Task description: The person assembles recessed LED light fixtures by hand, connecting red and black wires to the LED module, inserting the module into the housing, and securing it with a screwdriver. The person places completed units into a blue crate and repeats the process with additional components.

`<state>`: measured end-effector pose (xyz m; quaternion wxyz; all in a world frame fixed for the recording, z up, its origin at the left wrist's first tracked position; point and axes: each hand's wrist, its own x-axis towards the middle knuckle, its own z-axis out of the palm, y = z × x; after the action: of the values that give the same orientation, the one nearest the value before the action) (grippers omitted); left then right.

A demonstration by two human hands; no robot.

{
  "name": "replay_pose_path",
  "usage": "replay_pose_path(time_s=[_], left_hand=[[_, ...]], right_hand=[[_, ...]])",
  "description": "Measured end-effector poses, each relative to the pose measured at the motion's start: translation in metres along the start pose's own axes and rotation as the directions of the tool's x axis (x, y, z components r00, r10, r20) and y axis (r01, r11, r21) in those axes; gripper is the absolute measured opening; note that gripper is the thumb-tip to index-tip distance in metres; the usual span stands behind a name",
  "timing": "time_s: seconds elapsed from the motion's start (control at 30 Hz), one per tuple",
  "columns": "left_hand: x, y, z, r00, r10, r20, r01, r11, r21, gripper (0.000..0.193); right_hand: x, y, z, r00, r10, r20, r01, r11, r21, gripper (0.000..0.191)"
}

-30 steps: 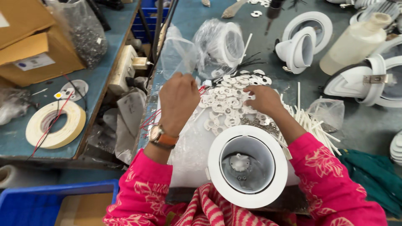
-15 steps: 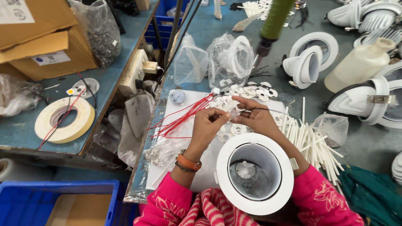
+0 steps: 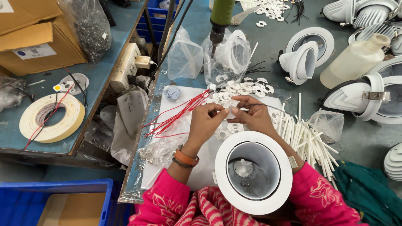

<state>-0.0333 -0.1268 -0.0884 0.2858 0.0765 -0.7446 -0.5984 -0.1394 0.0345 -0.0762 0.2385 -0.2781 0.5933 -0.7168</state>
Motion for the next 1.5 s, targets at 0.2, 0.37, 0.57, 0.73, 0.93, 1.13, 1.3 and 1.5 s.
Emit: replay_pose_path(time_s=[0.2, 0.37, 0.57, 0.73, 0.93, 1.13, 1.3, 1.5], left_hand=[[0.003, 0.009, -0.017, 0.999, -0.005, 0.036, 0.008, 0.996, -0.091, 0.024], [0.004, -0.001, -0.026, 0.995, 0.076, -0.072, -0.078, 0.996, -0.036, 0.021], [0.016, -0.027, -0.049, 0.975, 0.051, -0.215, -0.119, 0.941, -0.315, 0.016], [0.039, -0.051, -0.086, 0.823, -0.250, -0.511, -0.186, 0.731, -0.657, 0.011], [0.054, -0.062, -0.094, 0.724, -0.371, -0.582, -0.211, 0.684, -0.698, 0.014], [0.061, -0.069, -0.104, 0.620, -0.455, -0.640, -0.225, 0.678, -0.700, 0.015], [0.063, -0.071, -0.099, 0.619, -0.465, -0.633, -0.198, 0.687, -0.699, 0.016], [0.063, -0.074, -0.098, 0.631, -0.464, -0.621, -0.202, 0.675, -0.710, 0.015]], right_hand=[[0.014, -0.015, 0.003, 0.993, -0.046, 0.110, 0.055, 0.996, -0.076, 0.039], [0.034, -0.019, 0.022, 0.989, -0.023, 0.147, 0.043, 0.990, -0.136, 0.038], [0.063, -0.024, 0.040, 0.946, 0.076, 0.316, -0.012, 0.980, -0.199, 0.042], [0.109, -0.027, 0.059, 0.892, -0.043, 0.450, 0.387, 0.586, -0.712, 0.030], [0.154, -0.003, 0.092, 0.567, -0.124, 0.815, 0.824, 0.069, -0.563, 0.034], [0.186, 0.027, 0.111, 0.647, -0.004, 0.763, 0.762, -0.035, -0.647, 0.014], [0.200, 0.015, 0.119, 0.751, -0.089, 0.655, 0.652, -0.065, -0.756, 0.018], [0.190, 0.017, 0.136, 0.768, -0.063, 0.637, 0.634, -0.070, -0.770, 0.013]])
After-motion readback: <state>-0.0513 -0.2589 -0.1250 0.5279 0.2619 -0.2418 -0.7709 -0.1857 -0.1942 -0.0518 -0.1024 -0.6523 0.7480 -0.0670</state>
